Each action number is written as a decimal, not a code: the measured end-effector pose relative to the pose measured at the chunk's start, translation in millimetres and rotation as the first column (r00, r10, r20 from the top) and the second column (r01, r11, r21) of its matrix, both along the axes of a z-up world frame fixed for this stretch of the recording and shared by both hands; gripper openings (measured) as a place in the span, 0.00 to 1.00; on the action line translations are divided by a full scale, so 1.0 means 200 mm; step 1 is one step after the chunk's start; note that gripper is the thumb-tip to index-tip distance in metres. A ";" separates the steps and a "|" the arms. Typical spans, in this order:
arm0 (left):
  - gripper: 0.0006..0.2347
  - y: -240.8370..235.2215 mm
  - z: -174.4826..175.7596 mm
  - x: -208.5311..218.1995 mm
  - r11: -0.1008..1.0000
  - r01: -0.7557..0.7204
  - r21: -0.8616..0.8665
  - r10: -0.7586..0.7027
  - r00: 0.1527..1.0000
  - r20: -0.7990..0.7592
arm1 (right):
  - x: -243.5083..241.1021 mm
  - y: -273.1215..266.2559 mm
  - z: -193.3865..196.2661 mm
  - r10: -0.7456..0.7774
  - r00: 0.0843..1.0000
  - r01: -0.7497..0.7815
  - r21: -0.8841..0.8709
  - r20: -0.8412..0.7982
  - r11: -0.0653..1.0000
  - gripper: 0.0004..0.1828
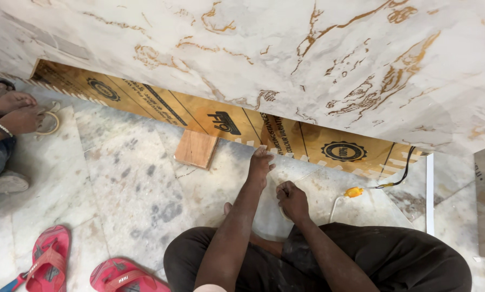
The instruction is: The person sits on the floor and applies small pieces of masking tape to the bottom edge of a large marble-patterned slab. They tear pieces from a roll and press them onto the surface, working along the length of the slab.
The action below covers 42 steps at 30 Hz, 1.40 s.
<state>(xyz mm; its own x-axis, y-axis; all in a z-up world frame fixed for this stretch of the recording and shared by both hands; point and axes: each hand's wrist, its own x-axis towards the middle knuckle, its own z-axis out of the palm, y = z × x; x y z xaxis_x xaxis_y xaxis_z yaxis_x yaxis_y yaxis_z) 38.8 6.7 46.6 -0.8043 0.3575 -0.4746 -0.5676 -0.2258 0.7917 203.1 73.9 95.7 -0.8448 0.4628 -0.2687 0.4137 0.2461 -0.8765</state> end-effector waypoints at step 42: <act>0.12 -0.36 0.45 0.51 0.521 0.146 -0.841 -0.771 0.502 -0.391 | 0.12 0.18 -0.16 -0.342 0.937 0.316 -0.245 -0.072 0.917 0.39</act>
